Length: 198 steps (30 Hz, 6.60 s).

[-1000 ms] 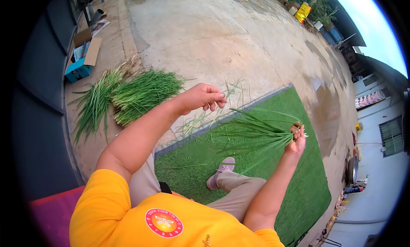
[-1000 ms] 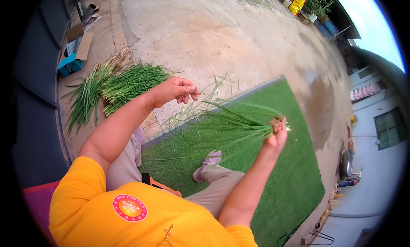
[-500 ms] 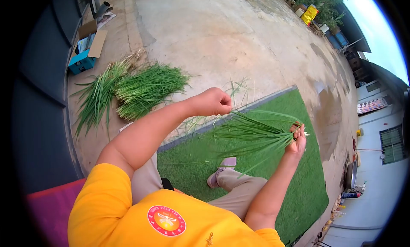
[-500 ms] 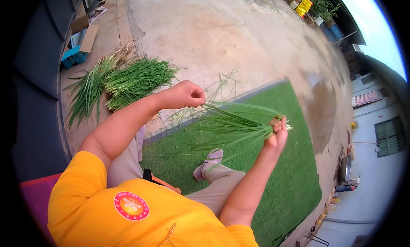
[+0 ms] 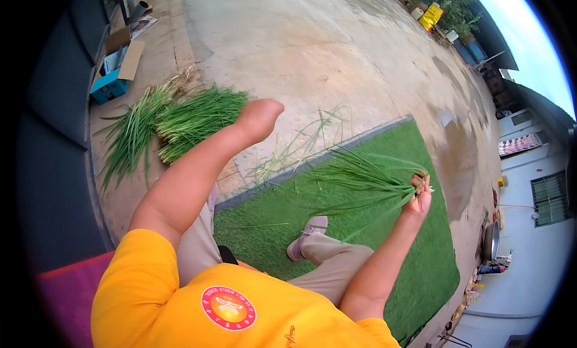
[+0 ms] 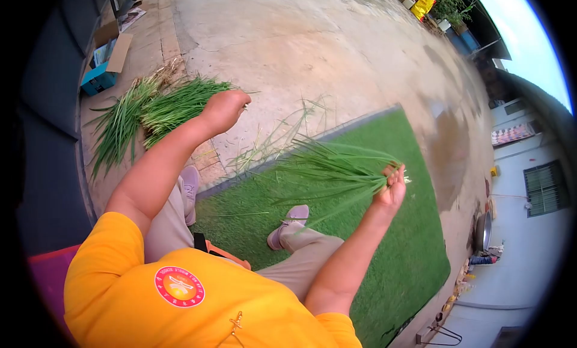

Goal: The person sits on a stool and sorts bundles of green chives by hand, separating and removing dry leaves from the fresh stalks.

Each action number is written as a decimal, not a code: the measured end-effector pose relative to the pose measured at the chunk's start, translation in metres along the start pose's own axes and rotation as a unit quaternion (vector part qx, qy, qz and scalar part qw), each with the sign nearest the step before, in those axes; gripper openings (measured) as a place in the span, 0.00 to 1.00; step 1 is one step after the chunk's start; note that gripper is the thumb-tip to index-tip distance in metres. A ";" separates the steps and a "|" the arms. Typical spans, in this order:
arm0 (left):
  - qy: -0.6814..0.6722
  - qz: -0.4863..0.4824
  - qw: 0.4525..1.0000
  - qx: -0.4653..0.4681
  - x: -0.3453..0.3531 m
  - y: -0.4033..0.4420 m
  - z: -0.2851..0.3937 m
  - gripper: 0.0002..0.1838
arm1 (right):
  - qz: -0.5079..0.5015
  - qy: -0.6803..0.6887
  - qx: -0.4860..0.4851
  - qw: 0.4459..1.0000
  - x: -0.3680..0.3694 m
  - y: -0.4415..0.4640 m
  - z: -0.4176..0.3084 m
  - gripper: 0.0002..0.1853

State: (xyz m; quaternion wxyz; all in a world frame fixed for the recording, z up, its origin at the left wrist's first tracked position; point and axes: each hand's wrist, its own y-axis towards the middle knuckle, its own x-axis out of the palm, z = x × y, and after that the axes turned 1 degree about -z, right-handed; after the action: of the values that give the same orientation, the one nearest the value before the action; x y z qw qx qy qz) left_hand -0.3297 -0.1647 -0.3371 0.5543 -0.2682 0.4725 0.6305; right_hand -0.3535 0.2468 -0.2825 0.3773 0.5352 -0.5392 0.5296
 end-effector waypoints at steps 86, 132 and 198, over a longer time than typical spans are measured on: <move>-0.520 -0.442 0.727 -0.074 0.025 -0.068 0.091 0.10 | 0.112 -0.099 -0.101 0.984 -0.027 0.017 -0.034 0.10; -0.360 0.166 0.636 -0.662 -0.004 -0.401 -0.197 0.04 | 0.045 -0.596 0.131 0.791 -0.033 -0.047 0.072 0.21; 0.161 -0.170 0.902 -0.364 0.080 -0.144 -0.304 0.17 | 0.132 -0.680 0.102 0.714 -0.021 -0.043 0.106 0.10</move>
State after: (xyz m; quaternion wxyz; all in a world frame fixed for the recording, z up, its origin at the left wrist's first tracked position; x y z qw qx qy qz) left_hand -0.2685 -0.4092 -0.5732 0.4331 -0.6255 0.2405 0.6027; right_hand -0.2917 0.1531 -0.3119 -0.2218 0.7095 -0.6581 0.1197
